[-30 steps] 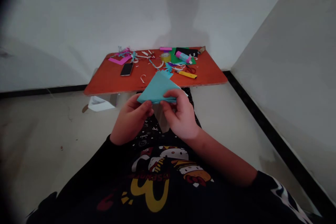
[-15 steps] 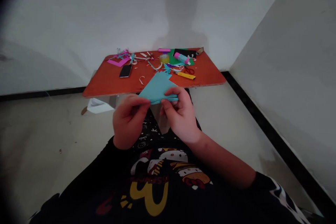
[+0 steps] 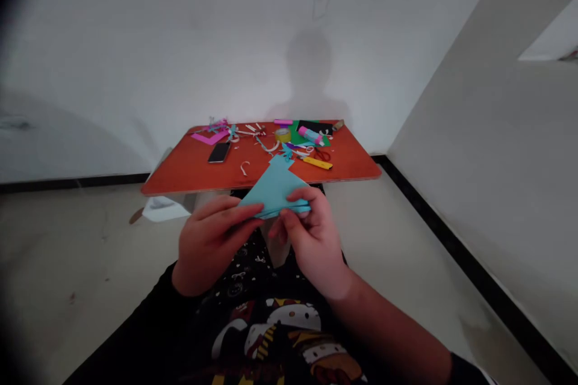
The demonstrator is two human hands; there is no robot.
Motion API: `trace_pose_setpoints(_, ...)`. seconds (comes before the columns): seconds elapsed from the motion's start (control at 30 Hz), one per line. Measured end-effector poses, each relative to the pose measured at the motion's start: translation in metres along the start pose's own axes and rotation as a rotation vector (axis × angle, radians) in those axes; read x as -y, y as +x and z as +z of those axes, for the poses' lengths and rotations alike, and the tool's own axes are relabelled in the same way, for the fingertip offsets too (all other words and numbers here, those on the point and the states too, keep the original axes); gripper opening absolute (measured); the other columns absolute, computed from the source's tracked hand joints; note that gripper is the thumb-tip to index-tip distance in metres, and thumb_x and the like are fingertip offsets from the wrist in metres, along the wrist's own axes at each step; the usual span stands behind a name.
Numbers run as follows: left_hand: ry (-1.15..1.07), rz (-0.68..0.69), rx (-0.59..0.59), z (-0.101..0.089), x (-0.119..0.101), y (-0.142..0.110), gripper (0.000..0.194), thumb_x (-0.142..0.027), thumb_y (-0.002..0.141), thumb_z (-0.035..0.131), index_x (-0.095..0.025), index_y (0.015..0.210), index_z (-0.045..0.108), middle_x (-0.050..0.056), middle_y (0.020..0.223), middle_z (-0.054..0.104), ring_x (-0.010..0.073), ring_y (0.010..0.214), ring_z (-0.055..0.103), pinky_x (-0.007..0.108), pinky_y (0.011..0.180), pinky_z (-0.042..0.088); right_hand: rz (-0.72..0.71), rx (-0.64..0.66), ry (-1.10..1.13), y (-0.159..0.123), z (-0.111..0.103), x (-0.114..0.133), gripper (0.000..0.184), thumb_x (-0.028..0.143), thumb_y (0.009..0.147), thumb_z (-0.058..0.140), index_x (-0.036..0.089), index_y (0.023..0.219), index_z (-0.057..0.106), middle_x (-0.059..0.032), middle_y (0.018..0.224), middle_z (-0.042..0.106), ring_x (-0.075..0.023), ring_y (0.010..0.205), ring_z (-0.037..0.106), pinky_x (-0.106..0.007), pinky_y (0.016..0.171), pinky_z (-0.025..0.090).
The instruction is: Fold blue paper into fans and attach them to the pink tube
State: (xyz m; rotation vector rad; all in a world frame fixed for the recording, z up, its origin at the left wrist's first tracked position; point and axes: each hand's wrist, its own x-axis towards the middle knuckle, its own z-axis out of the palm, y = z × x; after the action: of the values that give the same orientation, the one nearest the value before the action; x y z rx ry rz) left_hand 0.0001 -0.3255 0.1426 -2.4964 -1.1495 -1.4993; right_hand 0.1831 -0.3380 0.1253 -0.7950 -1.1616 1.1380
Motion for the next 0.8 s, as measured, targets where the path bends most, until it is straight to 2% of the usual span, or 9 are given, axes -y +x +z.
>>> trace_pose_setpoints(0.17,-0.048,-0.035,-0.002,-0.006,-0.005,0.008,0.019,-0.023,0.087,0.077,-0.024,0.106,0.079,0.002,0.09,0.073,0.0132,0.08,0.069,0.022,0.077,0.058,0.007,0.086,0.007,0.003,-0.002,0.009,0.025,0.035,0.097,0.062,0.03,0.112,0.042,0.008,0.056,0.065,-0.0141,0.044,0.057,-0.023,0.043,0.043)
trace_pose_setpoints(0.33,-0.087,-0.081,0.001,-0.011,-0.016,0.017,0.02,-0.025,0.088,0.077,-0.027,0.108,0.079,0.002,0.096,0.076,0.0141,0.083,0.07,0.024,0.077,0.06,-0.115,0.04,0.081,0.002,-0.003,0.005,0.021,0.03,0.098,0.063,0.033,0.109,0.045,0.0114,0.056,0.057,-0.0126,0.045,0.055,-0.023,0.044,0.042)
trace_pose_setpoints(0.5,-0.01,-0.023,-0.004,-0.017,-0.023,0.027,0.018,-0.027,0.09,0.074,-0.028,0.108,0.078,0.002,0.095,0.077,0.0162,0.089,0.072,0.028,0.081,0.062,-0.196,0.029,0.085,0.003,-0.006,0.006,0.023,0.023,0.099,0.062,0.034,0.111,0.046,0.0108,0.059,0.057,-0.0115,0.045,0.054,-0.022,0.044,0.039)
trace_pose_setpoints(0.63,0.068,0.029,-0.007,-0.021,-0.024,0.032,0.015,-0.027,0.092,0.072,-0.027,0.106,0.078,0.002,0.092,0.075,0.0161,0.089,0.071,0.028,0.085,0.06,-0.241,-0.004,-0.008,0.006,-0.003,0.016,0.023,0.024,0.098,0.063,0.033,0.111,0.047,0.0086,0.062,0.057,-0.013,0.048,0.058,-0.025,0.044,0.044)
trace_pose_setpoints(0.8,-0.045,-0.067,-0.042,-0.019,-0.023,0.033,0.015,-0.02,0.09,0.074,-0.027,0.102,0.078,0.001,0.093,0.074,0.0136,0.086,0.069,0.026,0.079,0.06,-0.312,-0.036,-0.122,0.006,0.001,0.019,0.025,0.025,0.097,0.065,0.035,0.114,0.05,0.0051,0.071,0.061,-0.0153,0.056,0.065,-0.028,0.049,0.052)
